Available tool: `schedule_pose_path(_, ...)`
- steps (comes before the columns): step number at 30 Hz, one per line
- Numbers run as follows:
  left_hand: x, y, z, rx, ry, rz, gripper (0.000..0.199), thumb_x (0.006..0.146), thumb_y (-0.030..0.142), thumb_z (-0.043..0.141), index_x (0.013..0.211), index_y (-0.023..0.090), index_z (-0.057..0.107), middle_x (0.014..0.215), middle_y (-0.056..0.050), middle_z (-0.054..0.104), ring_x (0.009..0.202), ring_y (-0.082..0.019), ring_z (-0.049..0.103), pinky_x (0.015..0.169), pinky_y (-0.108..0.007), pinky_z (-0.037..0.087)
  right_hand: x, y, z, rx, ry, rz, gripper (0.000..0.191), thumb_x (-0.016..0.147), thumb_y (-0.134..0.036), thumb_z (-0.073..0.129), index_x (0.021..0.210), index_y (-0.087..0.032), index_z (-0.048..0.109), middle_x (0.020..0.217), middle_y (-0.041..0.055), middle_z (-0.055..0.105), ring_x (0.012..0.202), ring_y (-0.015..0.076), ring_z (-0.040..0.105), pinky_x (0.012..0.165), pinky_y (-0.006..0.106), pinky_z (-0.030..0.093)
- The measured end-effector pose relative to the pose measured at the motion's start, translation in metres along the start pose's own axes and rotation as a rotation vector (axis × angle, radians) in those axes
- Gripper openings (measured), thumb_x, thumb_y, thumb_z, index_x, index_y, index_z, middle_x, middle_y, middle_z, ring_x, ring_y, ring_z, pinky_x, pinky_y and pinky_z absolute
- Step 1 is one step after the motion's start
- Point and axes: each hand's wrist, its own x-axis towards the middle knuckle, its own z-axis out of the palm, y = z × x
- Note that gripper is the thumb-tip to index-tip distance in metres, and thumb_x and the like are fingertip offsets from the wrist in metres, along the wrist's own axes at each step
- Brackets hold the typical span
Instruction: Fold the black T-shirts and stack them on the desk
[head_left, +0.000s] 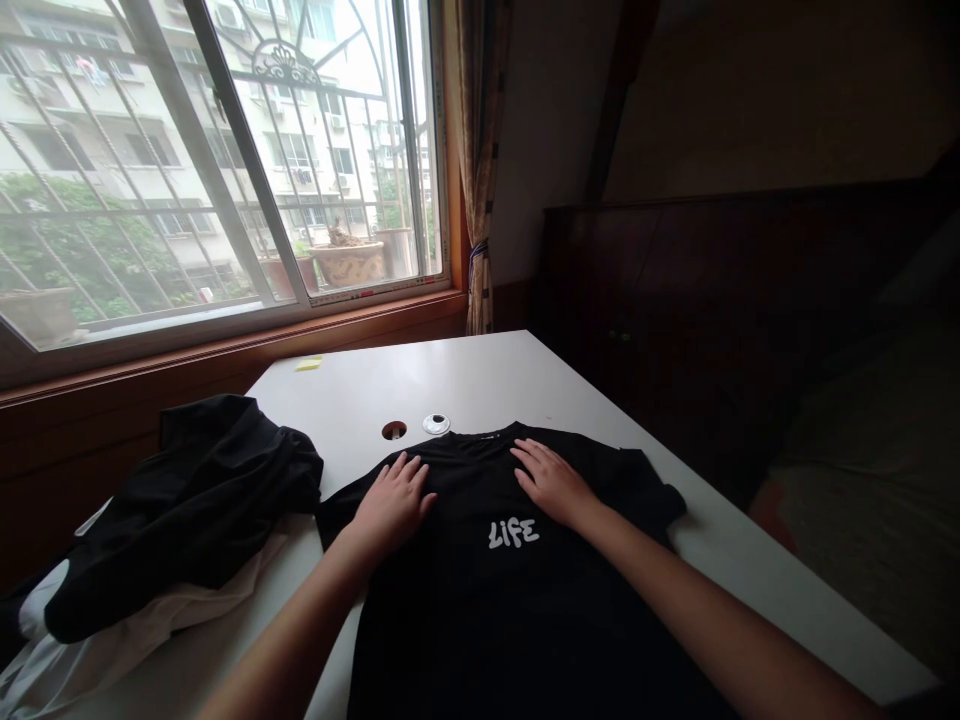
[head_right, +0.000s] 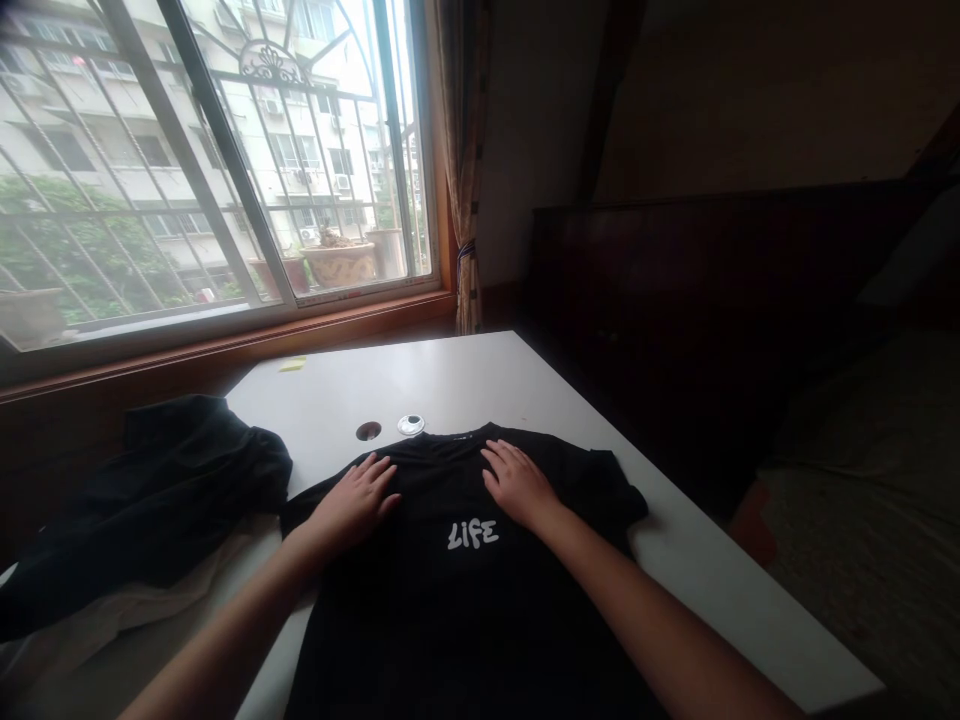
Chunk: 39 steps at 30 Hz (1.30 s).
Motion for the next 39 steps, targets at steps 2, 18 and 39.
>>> schedule_pose_path(2,0.019,0.006,0.018,-0.025,0.020,-0.050,0.060,0.103,0.050,0.038,0.153,0.017,0.041,0.163,-0.011,0.031,0.153,-0.032,0.018,0.122,-0.054,0.019,0.004,0.001,0.001,0.018,-0.047,-0.005,0.052,0.100,-0.042,0.040,0.146,-0.020,0.052,0.155,0.0086,0.046,0.146,0.0269,0.037,0.121,0.047,0.029)
schedule_pose_path(18,0.012,-0.036,0.031,-0.036,0.026,-0.157,0.065,0.103,0.054,0.032,0.158,0.019,0.027,0.166,-0.012,0.020,0.155,-0.028,0.010,0.123,-0.055,0.010,0.053,-0.036,-0.002,0.075,0.074,-0.082,0.033,0.098,-0.032,0.050,0.121,-0.021,0.070,0.131,0.0096,0.064,0.128,0.0266,0.050,0.114,0.043,0.036)
schedule_pose_path(39,0.017,-0.110,0.022,-0.132,0.209,-0.373,0.021,0.099,0.028,0.047,0.096,0.019,0.066,0.101,-0.008,0.067,0.098,-0.025,0.059,0.090,-0.035,0.045,0.154,-0.108,0.049,0.532,-0.039,0.158,0.035,0.090,-0.030,0.062,0.124,-0.025,0.064,0.103,0.0038,0.072,0.090,0.0194,0.068,0.078,0.030,0.051)
